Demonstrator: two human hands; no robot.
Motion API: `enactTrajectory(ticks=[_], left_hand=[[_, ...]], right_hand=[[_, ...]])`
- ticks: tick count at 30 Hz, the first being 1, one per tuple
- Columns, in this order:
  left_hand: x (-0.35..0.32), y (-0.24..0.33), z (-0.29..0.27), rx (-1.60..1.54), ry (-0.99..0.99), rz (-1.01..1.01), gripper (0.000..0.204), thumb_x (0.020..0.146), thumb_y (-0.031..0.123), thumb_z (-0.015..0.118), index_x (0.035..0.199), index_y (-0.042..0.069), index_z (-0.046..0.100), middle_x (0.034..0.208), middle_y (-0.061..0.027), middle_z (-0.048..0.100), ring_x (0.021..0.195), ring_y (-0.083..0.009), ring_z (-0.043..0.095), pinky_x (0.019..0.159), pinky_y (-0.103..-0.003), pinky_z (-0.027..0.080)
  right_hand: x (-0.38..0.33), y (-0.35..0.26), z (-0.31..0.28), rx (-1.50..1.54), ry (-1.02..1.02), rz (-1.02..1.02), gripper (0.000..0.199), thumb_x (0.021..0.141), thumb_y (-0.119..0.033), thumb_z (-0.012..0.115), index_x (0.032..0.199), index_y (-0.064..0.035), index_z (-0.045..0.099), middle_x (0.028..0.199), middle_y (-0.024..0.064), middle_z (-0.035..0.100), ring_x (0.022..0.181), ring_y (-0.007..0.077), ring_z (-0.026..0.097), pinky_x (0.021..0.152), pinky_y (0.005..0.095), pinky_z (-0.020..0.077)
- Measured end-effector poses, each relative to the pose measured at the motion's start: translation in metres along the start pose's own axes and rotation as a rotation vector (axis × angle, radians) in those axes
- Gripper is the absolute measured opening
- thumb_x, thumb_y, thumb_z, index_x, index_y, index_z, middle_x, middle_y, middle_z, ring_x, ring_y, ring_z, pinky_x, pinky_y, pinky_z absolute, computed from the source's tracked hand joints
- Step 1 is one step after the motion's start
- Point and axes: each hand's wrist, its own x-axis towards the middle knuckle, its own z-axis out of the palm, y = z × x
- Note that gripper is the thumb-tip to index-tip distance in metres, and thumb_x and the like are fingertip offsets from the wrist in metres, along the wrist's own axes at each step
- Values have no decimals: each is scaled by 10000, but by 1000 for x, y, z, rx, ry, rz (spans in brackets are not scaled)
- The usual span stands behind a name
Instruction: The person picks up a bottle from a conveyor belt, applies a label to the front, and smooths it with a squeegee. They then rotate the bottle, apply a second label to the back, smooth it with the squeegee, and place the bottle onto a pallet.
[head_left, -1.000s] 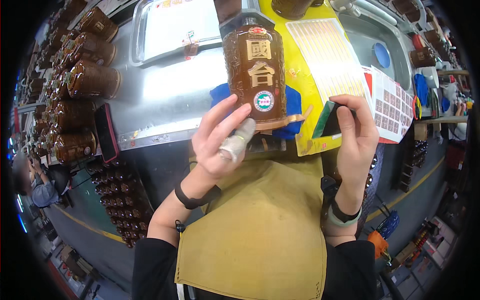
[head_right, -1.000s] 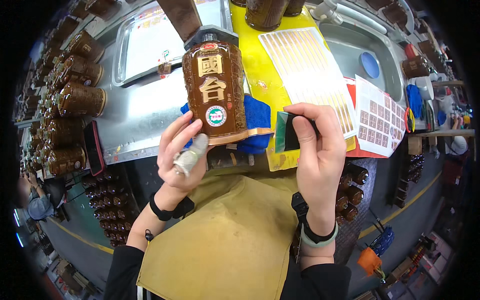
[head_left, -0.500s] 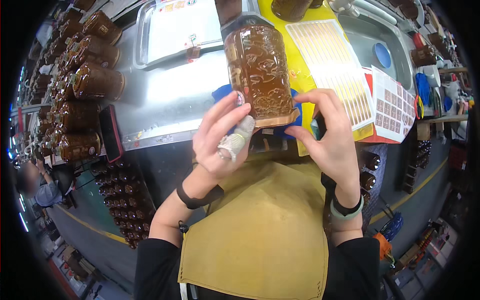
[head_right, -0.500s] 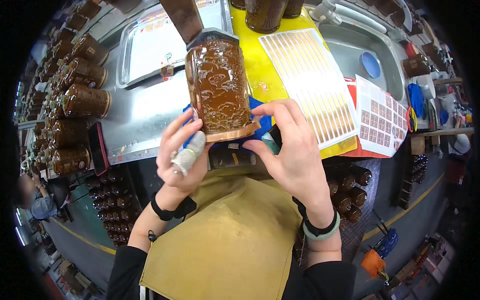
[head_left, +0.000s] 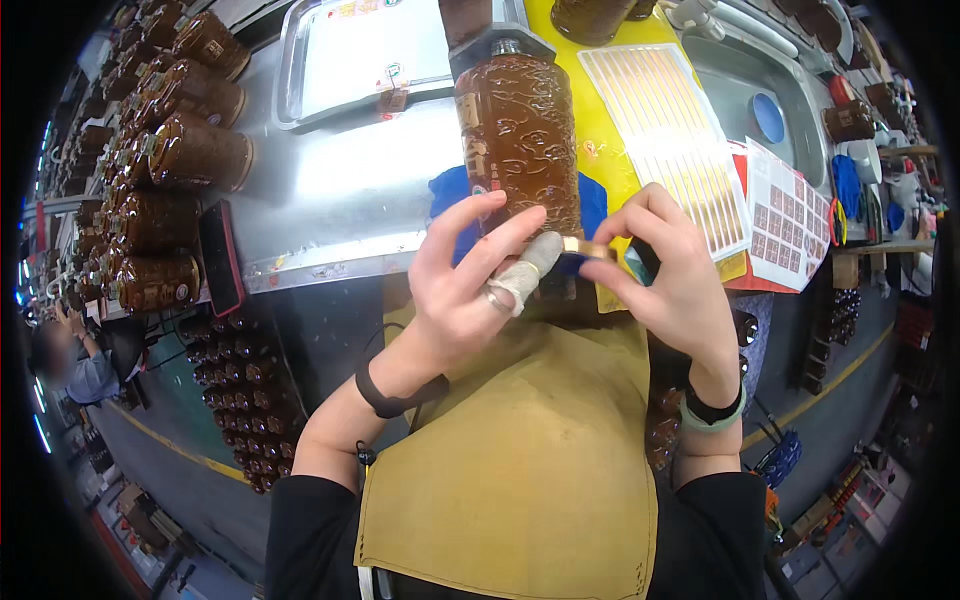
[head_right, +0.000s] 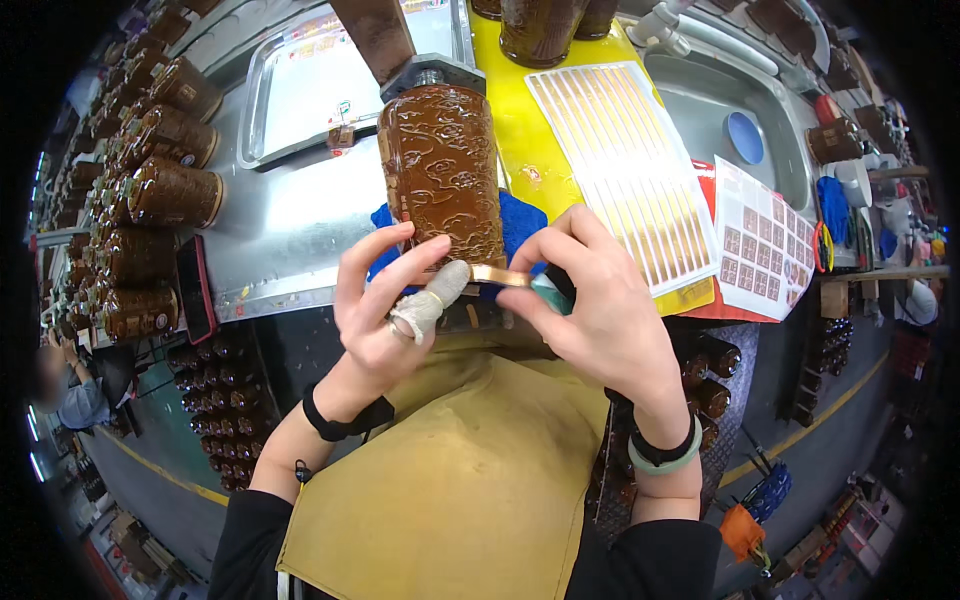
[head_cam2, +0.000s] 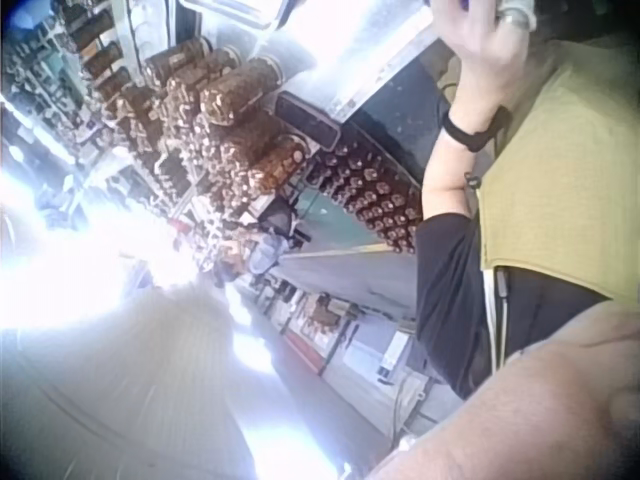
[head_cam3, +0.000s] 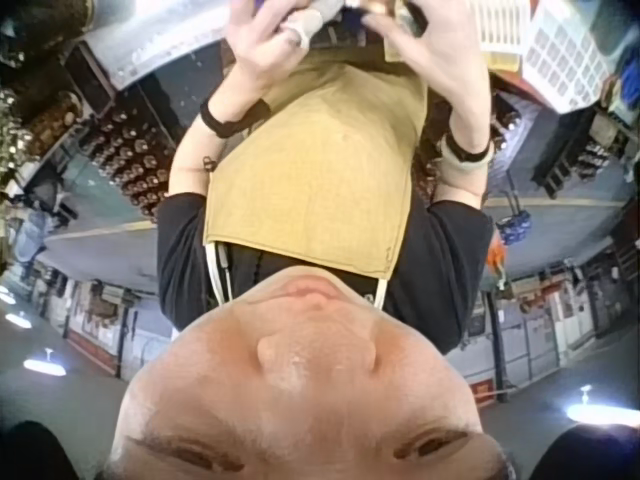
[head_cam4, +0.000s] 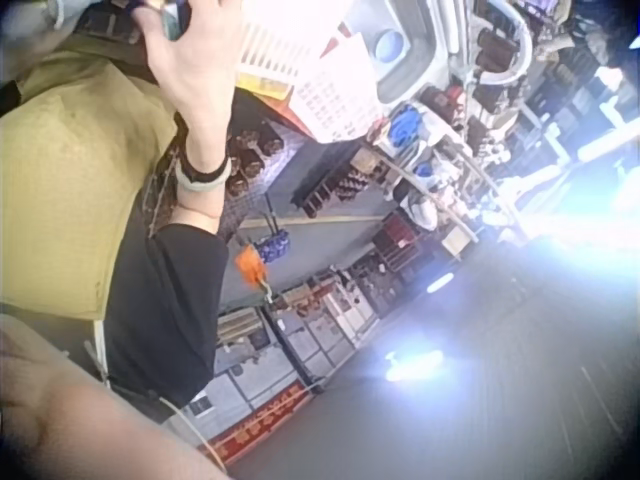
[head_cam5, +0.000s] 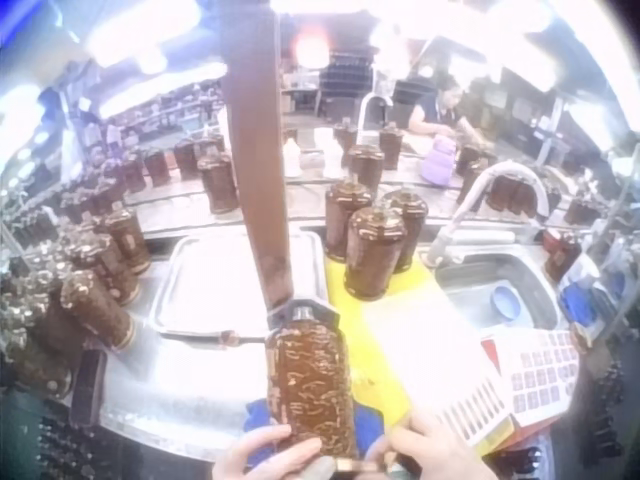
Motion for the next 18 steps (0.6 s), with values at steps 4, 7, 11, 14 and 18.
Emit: enactTrajectory(ticks=[4, 7, 11, 14, 18], left_hand=[[-2, -5, 7, -42, 191, 18, 187, 734, -110, 782, 876, 5, 744, 1083, -129, 750, 1061, -384, 688, 797, -402, 643], [-13, -10, 12, -59, 236, -34, 193, 747, -108, 788, 897, 1, 734, 1108, -122, 744, 1079, -379, 694, 803, -403, 640], [-11, -8, 8, -23, 199, -12, 198, 774, -79, 777, 942, 10, 725, 1145, -126, 736, 1076, -361, 692, 814, -411, 622], [-16, -7, 5, -13, 162, -23, 282, 788, -106, 761, 1033, 18, 698, 1190, -151, 704, 1105, -371, 689, 921, -447, 592], [-14, -5, 2, 102, 144, 19, 340, 753, -103, 764, 1060, 28, 703, 1207, -160, 694, 1098, -357, 670, 911, -453, 553]], right_hand=[[3, -7, -7, 220, -79, -80, 203, 838, -111, 817, 900, -20, 647, 966, 96, 599, 913, 269, 614, 831, 360, 484], [7, 2, -6, 423, -128, -32, 166, 912, -104, 752, 912, -2, 621, 950, 93, 627, 905, 229, 605, 834, 339, 475], [5, 14, 0, 391, -105, 36, 164, 943, -120, 722, 941, 6, 617, 921, 99, 626, 876, 226, 603, 818, 338, 473], [4, 23, 5, 397, -111, 97, 176, 950, -139, 720, 939, 2, 616, 907, 99, 618, 865, 229, 596, 802, 341, 465], [3, 20, 5, 359, -69, 73, 192, 957, -161, 718, 932, 1, 617, 885, 97, 605, 844, 237, 584, 786, 346, 457]])
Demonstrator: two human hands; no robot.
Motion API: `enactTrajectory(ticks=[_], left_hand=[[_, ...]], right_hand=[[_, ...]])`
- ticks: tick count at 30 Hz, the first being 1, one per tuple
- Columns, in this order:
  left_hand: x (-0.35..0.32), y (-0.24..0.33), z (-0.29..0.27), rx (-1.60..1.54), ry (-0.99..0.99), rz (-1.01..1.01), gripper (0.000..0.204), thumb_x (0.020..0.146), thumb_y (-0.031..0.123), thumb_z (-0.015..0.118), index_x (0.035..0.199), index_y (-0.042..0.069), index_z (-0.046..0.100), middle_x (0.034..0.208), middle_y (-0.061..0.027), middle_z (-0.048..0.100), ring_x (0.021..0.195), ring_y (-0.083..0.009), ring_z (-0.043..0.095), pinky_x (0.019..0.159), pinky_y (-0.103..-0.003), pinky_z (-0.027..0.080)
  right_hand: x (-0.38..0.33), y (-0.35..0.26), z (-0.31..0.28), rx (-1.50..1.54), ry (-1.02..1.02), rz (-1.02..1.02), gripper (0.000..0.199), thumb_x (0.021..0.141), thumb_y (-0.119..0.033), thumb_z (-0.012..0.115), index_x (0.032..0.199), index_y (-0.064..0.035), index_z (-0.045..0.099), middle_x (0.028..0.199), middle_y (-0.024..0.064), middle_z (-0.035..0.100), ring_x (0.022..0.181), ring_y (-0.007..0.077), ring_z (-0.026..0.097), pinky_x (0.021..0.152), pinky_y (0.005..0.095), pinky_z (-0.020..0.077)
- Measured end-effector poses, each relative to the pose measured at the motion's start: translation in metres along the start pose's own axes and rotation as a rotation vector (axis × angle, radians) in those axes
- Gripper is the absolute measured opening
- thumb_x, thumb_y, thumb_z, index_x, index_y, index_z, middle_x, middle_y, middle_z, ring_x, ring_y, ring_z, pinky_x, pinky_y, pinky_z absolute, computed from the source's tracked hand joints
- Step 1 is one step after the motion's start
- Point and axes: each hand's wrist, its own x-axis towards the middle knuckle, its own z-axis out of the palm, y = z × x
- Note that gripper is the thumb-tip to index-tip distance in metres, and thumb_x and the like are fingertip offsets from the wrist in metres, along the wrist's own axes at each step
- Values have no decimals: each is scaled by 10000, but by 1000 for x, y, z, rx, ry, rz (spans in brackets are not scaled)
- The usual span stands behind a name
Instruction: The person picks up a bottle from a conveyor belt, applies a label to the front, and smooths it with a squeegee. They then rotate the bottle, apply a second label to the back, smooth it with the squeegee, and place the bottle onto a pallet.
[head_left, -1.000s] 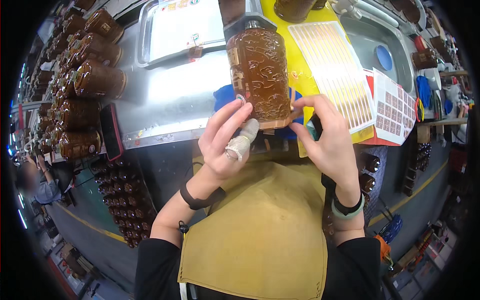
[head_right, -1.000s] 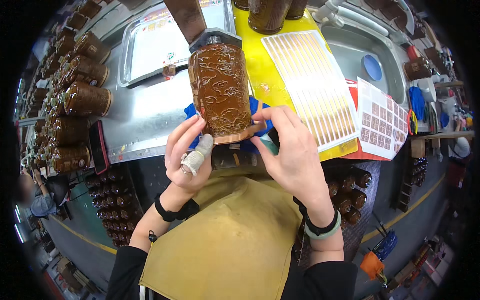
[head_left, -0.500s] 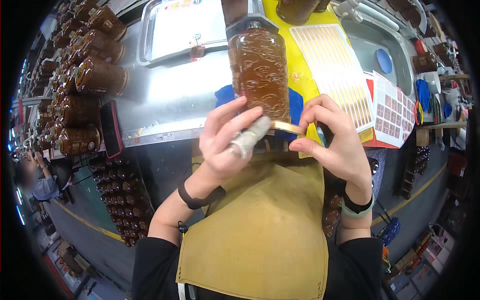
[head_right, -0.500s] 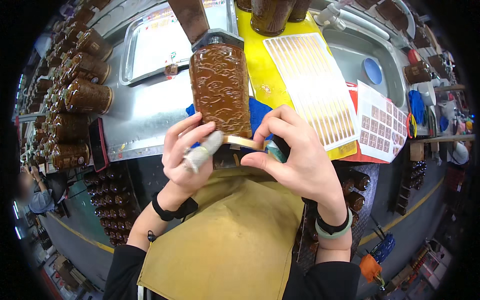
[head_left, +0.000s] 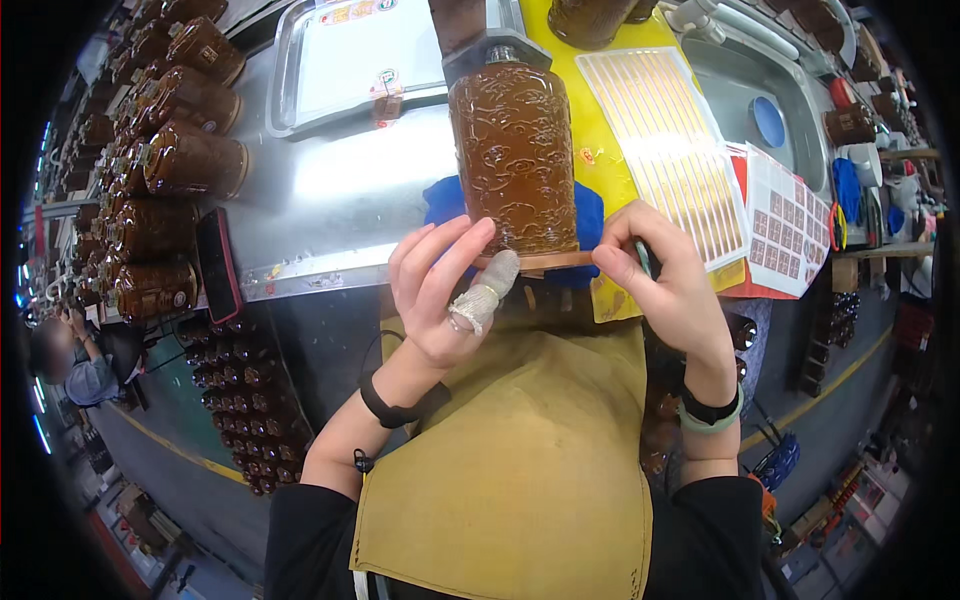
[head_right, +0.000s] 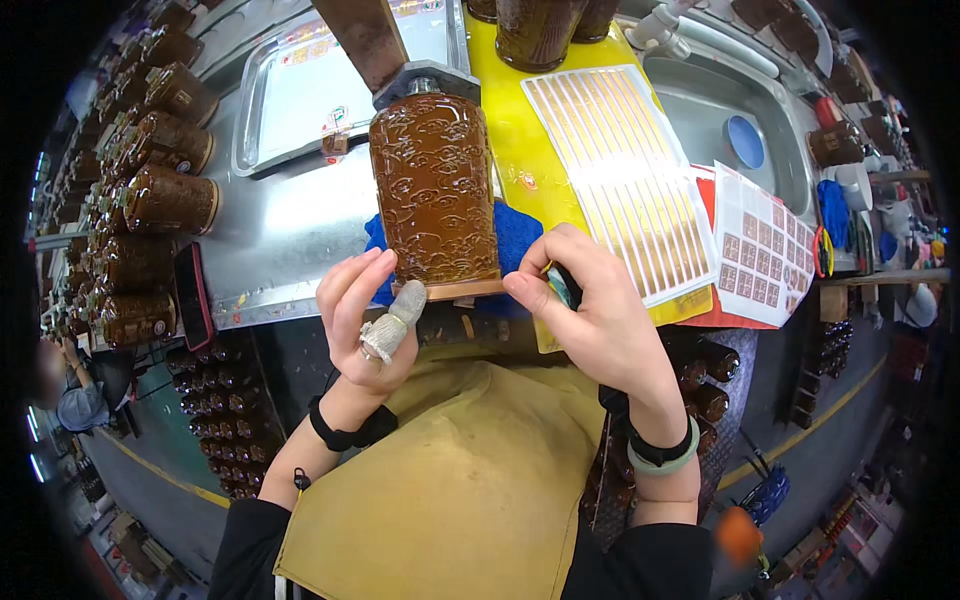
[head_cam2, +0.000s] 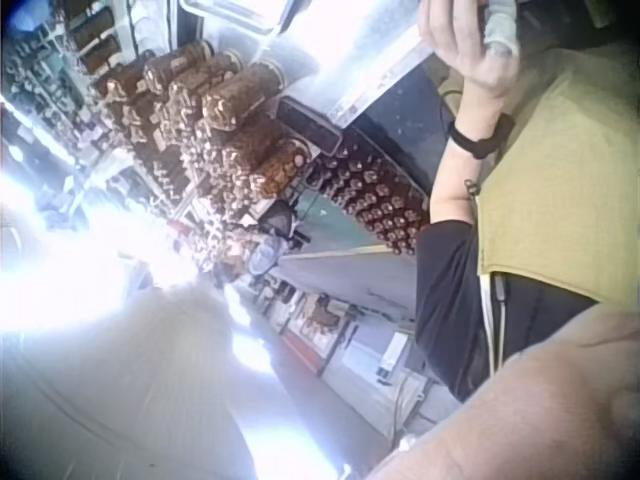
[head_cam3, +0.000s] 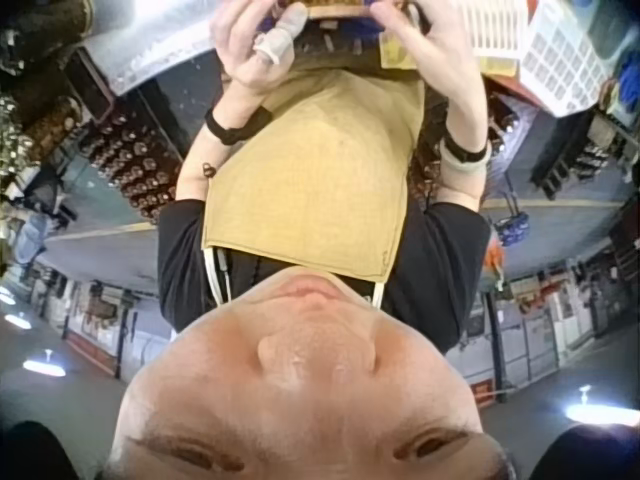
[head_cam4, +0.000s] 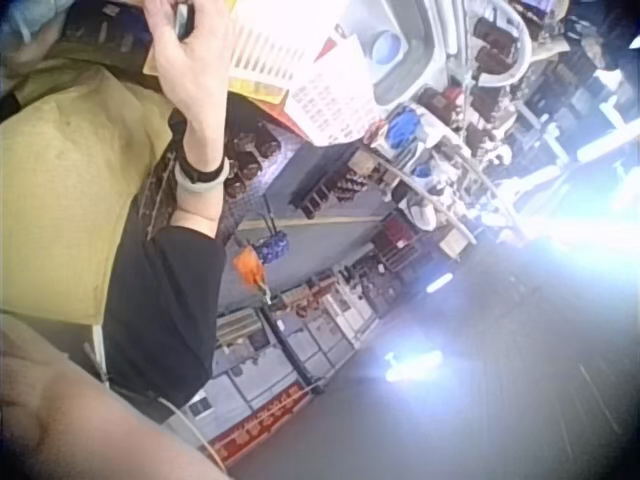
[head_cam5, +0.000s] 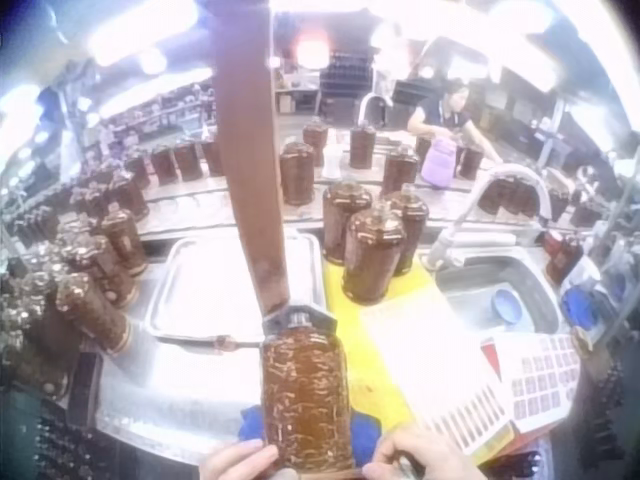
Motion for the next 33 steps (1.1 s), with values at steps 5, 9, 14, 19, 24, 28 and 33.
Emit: enactTrajectory(ticks=[5, 9, 14, 19, 24, 28, 33], left_hand=[[-5, 4, 0, -2, -35, -103, 409, 746, -94, 770, 1130, 40, 724, 1246, -158, 673, 1117, -344, 641, 917, -440, 539], [-3, 7, 0, 19, -74, -69, 369, 746, -78, 787, 1090, 53, 759, 1300, -155, 645, 1166, -334, 616, 946, -425, 538], [4, 13, -2, 58, -117, -78, 293, 803, -8, 786, 1093, 30, 757, 1316, -157, 641, 1212, -340, 586, 964, -408, 535], [27, 14, -2, -93, -158, 8, 227, 853, 60, 785, 1067, -5, 748, 1213, -117, 717, 1201, -329, 608, 928, -414, 566], [25, 1, -2, -52, 5, 16, 234, 781, -9, 825, 743, 29, 597, 1049, -124, 764, 994, -385, 720, 698, -398, 639], [8, -2, 1, -65, 36, -31, 160, 772, -29, 816, 850, 18, 684, 1066, -122, 764, 990, -345, 729, 706, -368, 636], [5, -4, -1, -17, 21, 35, 213, 770, -27, 806, 974, -1, 749, 1096, -111, 766, 990, -301, 734, 725, -347, 628]], right_hand=[[2, 4, 0, -55, 28, -24, 222, 951, -200, 728, 912, -6, 627, 854, 104, 584, 818, 254, 565, 767, 359, 443], [3, 7, 3, -67, 31, -11, 230, 946, -210, 733, 908, -9, 628, 849, 111, 578, 812, 263, 561, 761, 366, 441], [5, 9, 6, -98, 40, -28, 231, 946, -212, 730, 911, -7, 630, 846, 116, 577, 805, 284, 569, 756, 377, 446], [5, 9, 7, -78, 38, -9, 221, 949, -199, 724, 919, -1, 631, 851, 117, 596, 797, 284, 581, 751, 380, 456], [4, -4, 6, -27, 36, -30, 201, 942, -175, 730, 928, 2, 636, 846, 117, 604, 798, 266, 582, 745, 368, 459], [2, -7, 5, -21, 20, -43, 189, 933, -153, 741, 918, 1, 633, 843, 106, 597, 794, 241, 577, 740, 351, 451], [3, -7, 3, -1, 34, -49, 184, 935, -137, 742, 898, 3, 628, 836, 91, 582, 775, 228, 554, 729, 344, 438]])
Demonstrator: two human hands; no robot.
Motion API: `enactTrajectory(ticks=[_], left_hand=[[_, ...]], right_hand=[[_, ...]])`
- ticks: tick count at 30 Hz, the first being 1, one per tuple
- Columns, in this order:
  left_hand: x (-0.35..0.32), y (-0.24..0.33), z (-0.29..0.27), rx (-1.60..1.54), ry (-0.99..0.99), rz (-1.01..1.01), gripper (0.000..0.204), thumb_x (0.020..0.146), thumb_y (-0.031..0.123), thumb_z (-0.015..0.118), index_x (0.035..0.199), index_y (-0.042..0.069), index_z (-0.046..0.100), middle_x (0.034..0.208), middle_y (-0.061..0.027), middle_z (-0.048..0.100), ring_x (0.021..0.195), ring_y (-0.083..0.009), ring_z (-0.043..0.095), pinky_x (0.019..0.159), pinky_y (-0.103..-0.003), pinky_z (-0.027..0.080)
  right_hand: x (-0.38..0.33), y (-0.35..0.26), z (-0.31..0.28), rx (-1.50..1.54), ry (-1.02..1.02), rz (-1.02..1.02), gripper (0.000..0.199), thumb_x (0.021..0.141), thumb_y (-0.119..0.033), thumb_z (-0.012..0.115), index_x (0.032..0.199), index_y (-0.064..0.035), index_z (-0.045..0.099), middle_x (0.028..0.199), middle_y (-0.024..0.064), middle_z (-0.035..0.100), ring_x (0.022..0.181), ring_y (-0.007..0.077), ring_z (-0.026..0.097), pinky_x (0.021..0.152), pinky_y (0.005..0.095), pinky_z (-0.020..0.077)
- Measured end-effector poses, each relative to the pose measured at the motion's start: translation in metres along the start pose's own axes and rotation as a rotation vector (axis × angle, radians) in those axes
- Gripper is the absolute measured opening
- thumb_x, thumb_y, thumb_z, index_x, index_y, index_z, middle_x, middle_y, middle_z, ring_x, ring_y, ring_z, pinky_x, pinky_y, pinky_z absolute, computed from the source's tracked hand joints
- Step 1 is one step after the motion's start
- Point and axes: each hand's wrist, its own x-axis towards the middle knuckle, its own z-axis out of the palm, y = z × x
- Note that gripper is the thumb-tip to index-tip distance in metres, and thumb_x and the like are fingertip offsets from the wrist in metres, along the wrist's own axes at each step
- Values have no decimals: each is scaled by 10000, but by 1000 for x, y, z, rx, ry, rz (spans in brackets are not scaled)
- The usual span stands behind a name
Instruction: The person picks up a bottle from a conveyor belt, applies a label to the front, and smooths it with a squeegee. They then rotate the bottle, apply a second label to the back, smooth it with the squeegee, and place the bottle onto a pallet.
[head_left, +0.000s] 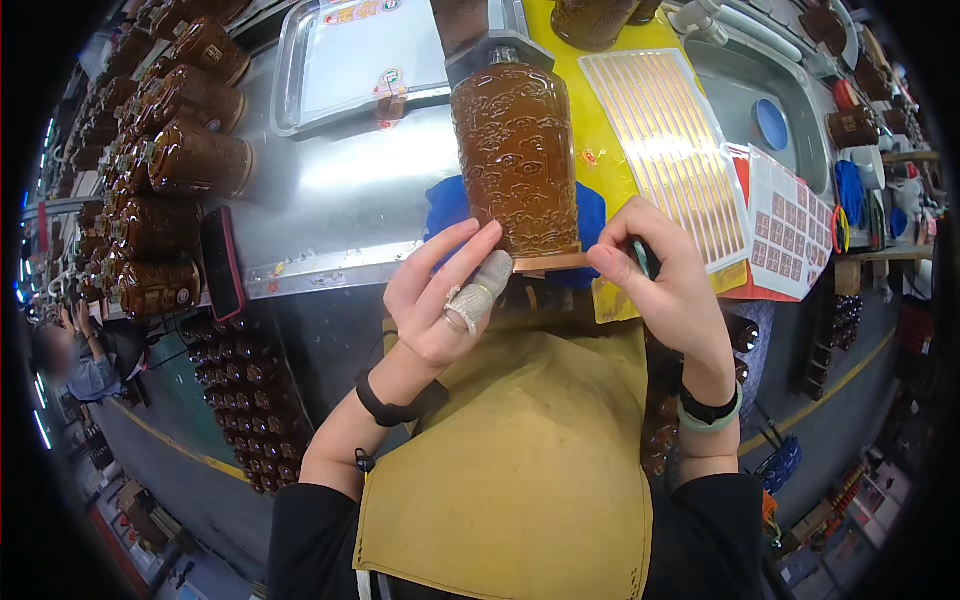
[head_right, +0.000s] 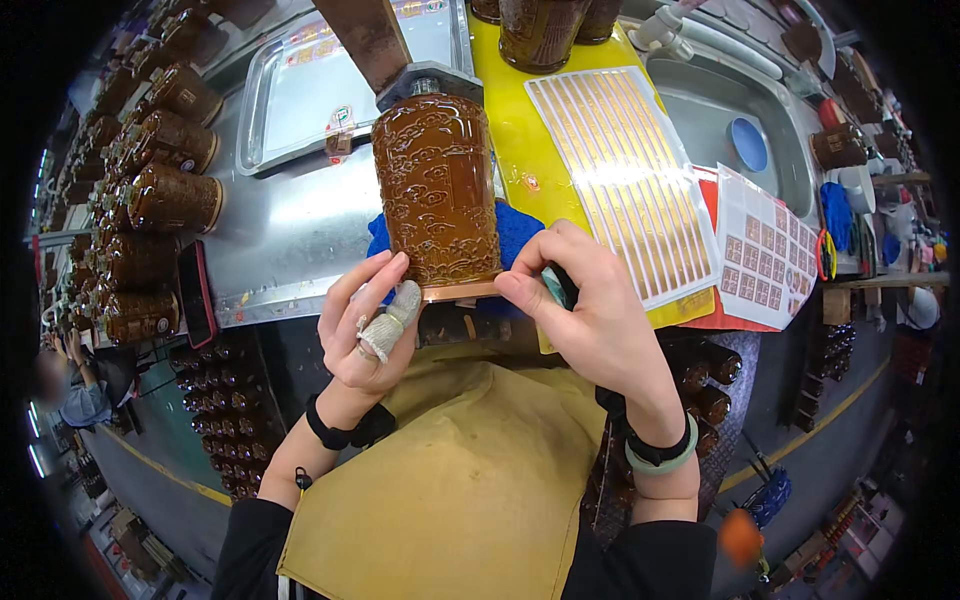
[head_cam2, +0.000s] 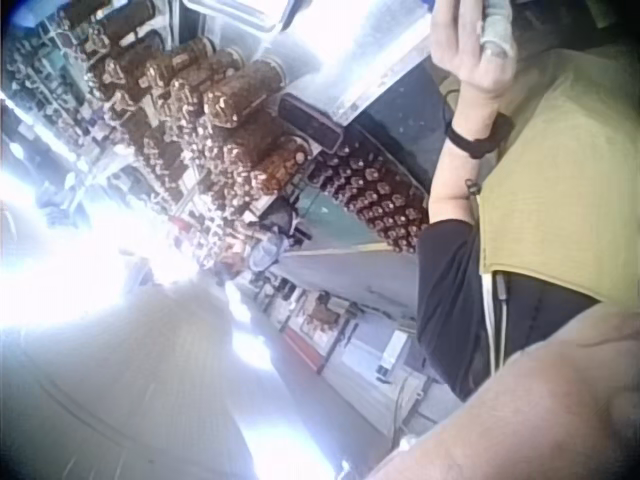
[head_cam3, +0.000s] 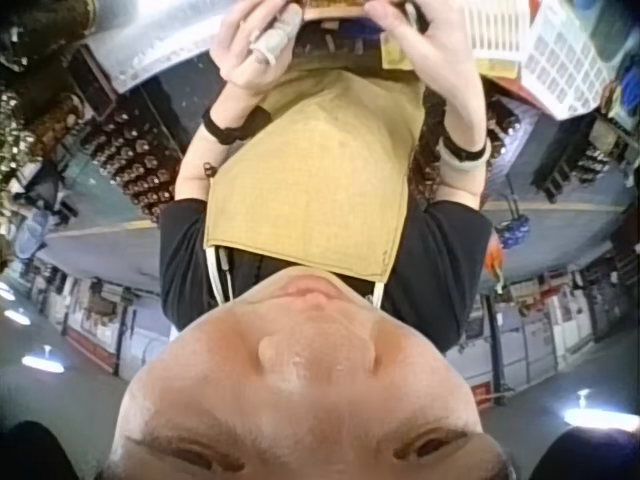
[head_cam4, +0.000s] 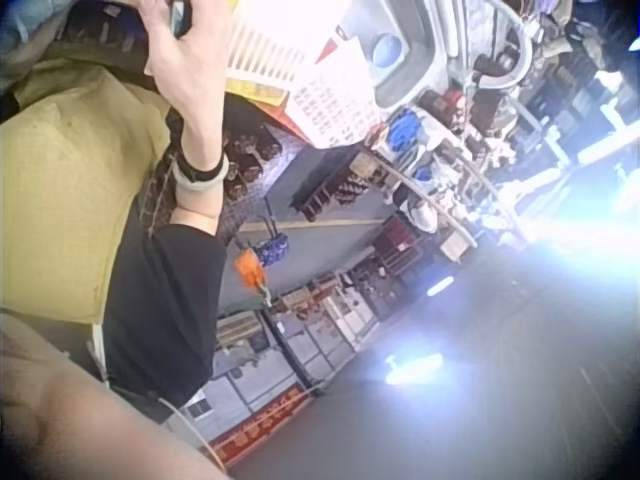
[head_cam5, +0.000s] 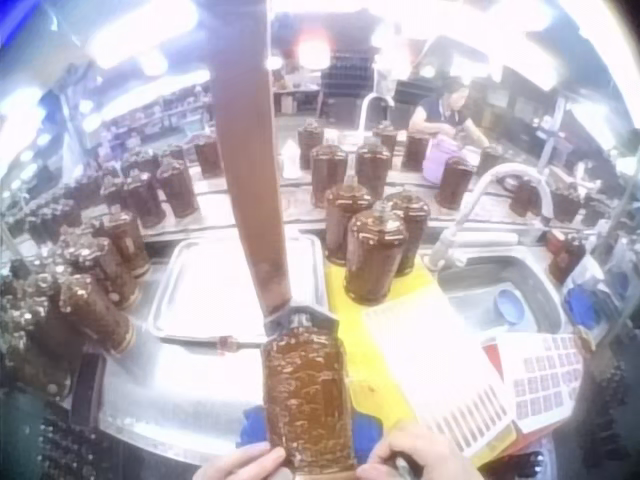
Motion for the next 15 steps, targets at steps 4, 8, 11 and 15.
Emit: enactTrajectory(ticks=[4, 8, 11, 15], left_hand=[[0, 4, -2, 47, -31, -16, 177, 776, -4, 813, 944, 2, 754, 1105, -119, 766, 999, -307, 731, 754, -350, 623], [-3, 3, 3, -37, 14, -54, 220, 741, -49, 845, 943, -24, 762, 1130, -168, 753, 1022, -328, 728, 816, -376, 627], [-10, 6, 1, -150, 35, -247, 276, 704, -83, 867, 958, -42, 767, 1172, -203, 733, 1034, -337, 728, 852, -395, 629], [-16, 6, -2, -203, 14, -298, 350, 718, -102, 857, 1049, -50, 758, 1218, -224, 714, 1091, -336, 710, 907, -389, 616]], right_hand=[[0, 0, -1, 6, -3, -11, 183, 938, -129, 740, 890, 3, 624, 832, 85, 572, 767, 221, 541, 726, 341, 432], [0, -2, -1, -2, -5, -30, 180, 938, -123, 740, 889, 4, 622, 828, 76, 566, 770, 208, 541, 719, 328, 430], [-1, -10, 3, 144, -9, -62, 184, 935, -117, 744, 886, 6, 618, 821, 65, 556, 764, 196, 535, 706, 318, 424], [3, -32, 6, 154, -62, -83, 167, 921, -95, 755, 893, 1, 622, 838, 63, 572, 769, 188, 541, 718, 307, 436]])
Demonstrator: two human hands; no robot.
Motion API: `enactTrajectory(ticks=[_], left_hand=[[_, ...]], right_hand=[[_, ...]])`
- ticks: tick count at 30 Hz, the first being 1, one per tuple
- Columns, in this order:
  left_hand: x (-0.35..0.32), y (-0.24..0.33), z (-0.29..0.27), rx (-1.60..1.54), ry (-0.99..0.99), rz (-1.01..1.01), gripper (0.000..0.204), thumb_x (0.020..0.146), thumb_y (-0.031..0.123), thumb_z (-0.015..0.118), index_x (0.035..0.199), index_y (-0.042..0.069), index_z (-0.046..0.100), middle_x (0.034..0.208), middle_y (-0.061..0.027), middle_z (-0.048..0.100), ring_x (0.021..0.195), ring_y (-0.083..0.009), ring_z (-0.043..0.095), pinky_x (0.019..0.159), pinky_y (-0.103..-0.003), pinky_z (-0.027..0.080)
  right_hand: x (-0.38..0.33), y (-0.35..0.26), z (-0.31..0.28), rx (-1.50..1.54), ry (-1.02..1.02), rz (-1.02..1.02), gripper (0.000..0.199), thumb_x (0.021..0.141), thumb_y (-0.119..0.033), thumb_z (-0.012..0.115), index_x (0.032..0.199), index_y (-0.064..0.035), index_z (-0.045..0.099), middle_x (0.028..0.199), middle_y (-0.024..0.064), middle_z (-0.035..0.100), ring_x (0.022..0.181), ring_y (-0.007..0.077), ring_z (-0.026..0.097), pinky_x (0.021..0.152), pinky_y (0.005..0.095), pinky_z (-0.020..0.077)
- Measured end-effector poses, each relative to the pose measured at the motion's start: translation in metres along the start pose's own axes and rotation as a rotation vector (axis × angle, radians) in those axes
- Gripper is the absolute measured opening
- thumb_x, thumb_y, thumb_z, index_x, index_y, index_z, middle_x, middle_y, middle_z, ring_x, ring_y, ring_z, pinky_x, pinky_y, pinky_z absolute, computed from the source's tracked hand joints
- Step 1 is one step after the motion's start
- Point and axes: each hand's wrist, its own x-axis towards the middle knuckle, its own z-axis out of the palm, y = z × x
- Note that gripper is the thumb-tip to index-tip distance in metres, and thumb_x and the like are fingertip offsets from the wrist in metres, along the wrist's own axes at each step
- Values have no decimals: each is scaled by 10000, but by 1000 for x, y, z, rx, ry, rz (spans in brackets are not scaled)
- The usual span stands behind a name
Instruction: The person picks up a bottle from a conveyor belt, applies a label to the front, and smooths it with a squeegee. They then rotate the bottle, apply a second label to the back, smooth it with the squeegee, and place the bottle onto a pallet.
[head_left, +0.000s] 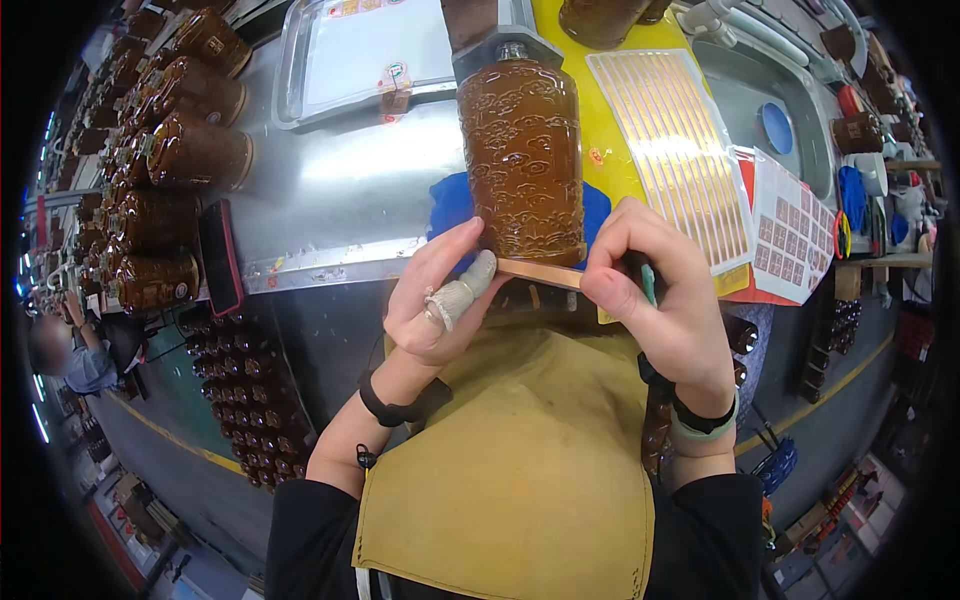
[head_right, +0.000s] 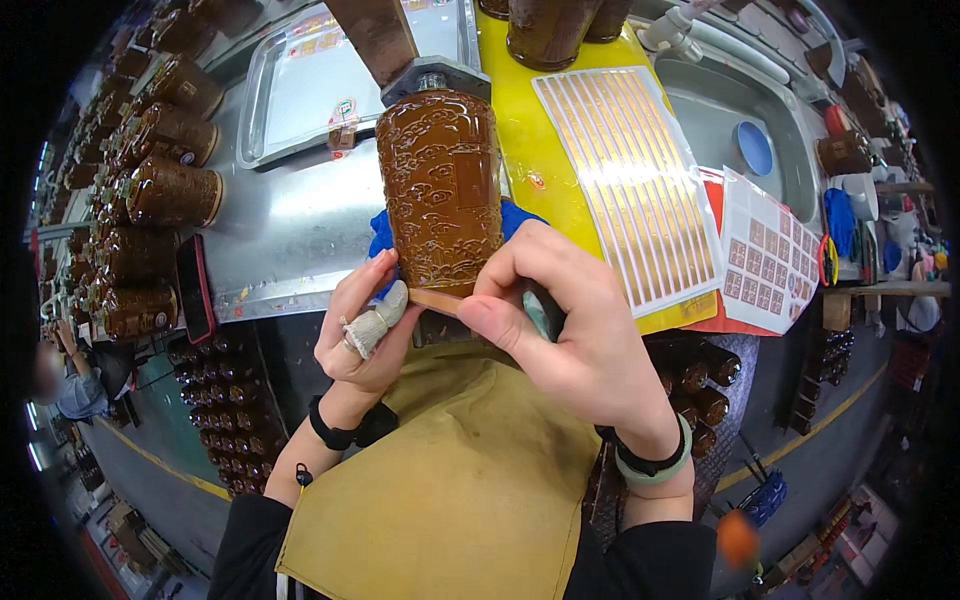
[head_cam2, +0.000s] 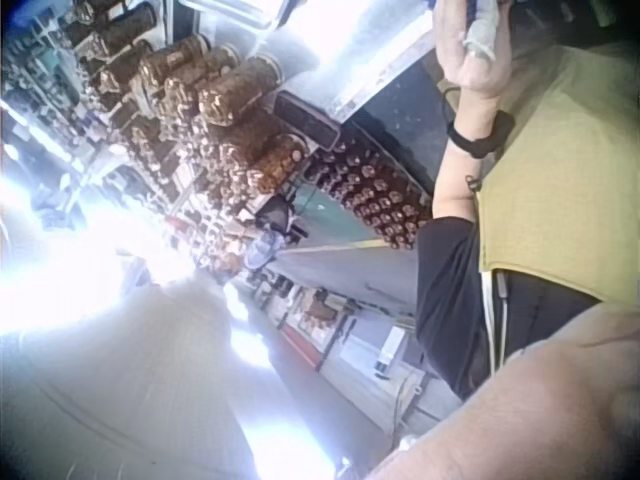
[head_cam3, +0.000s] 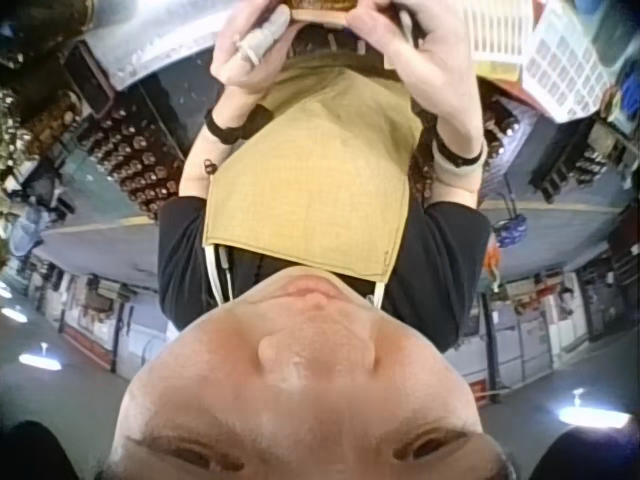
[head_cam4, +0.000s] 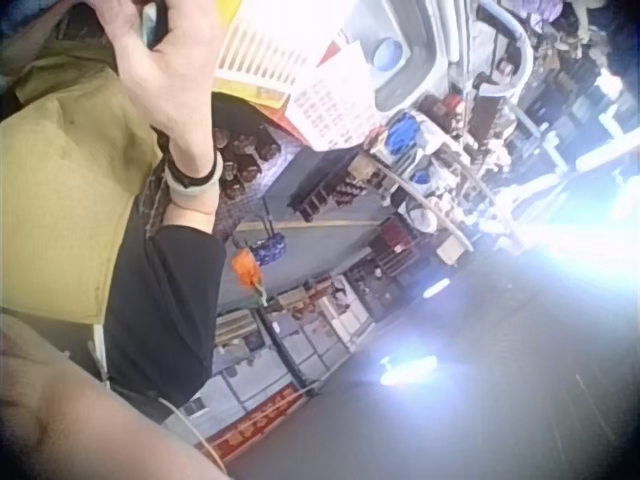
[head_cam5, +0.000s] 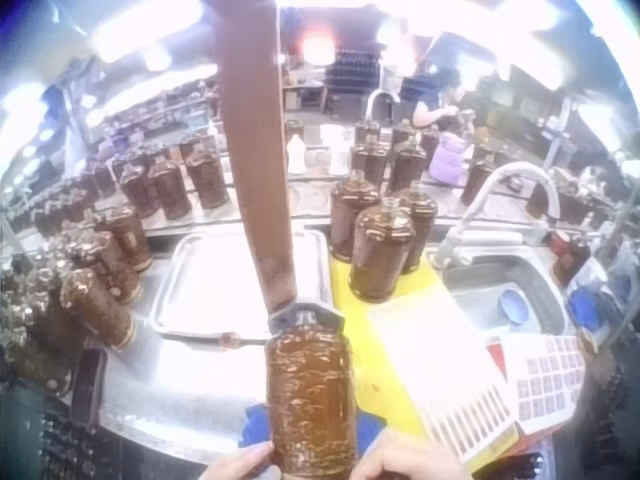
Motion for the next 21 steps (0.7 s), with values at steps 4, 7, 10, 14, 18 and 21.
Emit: enactTrajectory(ticks=[4, 7, 10, 14, 18, 21], left_hand=[[6, -3, -4, 109, -9, 120, 279, 700, -65, 868, 957, -38, 761, 1170, -175, 741, 1029, -326, 729, 830, -368, 626], [7, -5, -3, 173, -9, 197, 237, 733, -47, 846, 951, -24, 755, 1136, -137, 759, 1010, -303, 729, 772, -352, 615], [7, -4, 2, 198, 11, 196, 202, 753, -36, 828, 939, -10, 755, 1117, -119, 768, 998, -287, 727, 730, -341, 599], [8, -1, 3, 231, 20, 186, 189, 757, -19, 829, 931, 14, 763, 1138, -122, 766, 1025, -292, 716, 741, -338, 593], [10, 5, -1, 248, -80, 213, 357, 733, -67, 832, 1060, 65, 782, 1282, -149, 709, 1201, -329, 632, 910, -352, 583], [14, 12, -1, 297, -99, 197, 305, 750, -35, 837, 1020, 96, 784, 1313, -130, 694, 1235, -343, 606, 878, -365, 581]], right_hand=[[-3, 3, -8, -111, 29, 18, 149, 903, -70, 754, 882, -1, 623, 840, 68, 586, 775, 187, 552, 725, 307, 443], [-8, 16, -14, -206, 77, 75, 147, 894, -74, 756, 879, 6, 633, 818, 78, 587, 769, 199, 560, 733, 322, 450], [-9, 31, -15, -223, 94, 109, 162, 901, -89, 756, 875, 10, 631, 814, 82, 587, 767, 203, 559, 735, 324, 450], [-9, 35, -13, -215, 111, 104, 181, 911, -112, 756, 871, 12, 631, 814, 84, 586, 765, 205, 557, 736, 328, 450], [-8, 38, -13, -225, 117, 112, 186, 914, -121, 755, 869, 10, 631, 816, 85, 589, 766, 210, 561, 737, 335, 452], [-7, 37, -12, -231, 110, 104, 185, 915, -127, 755, 873, 7, 634, 817, 91, 594, 767, 218, 566, 738, 339, 454]])
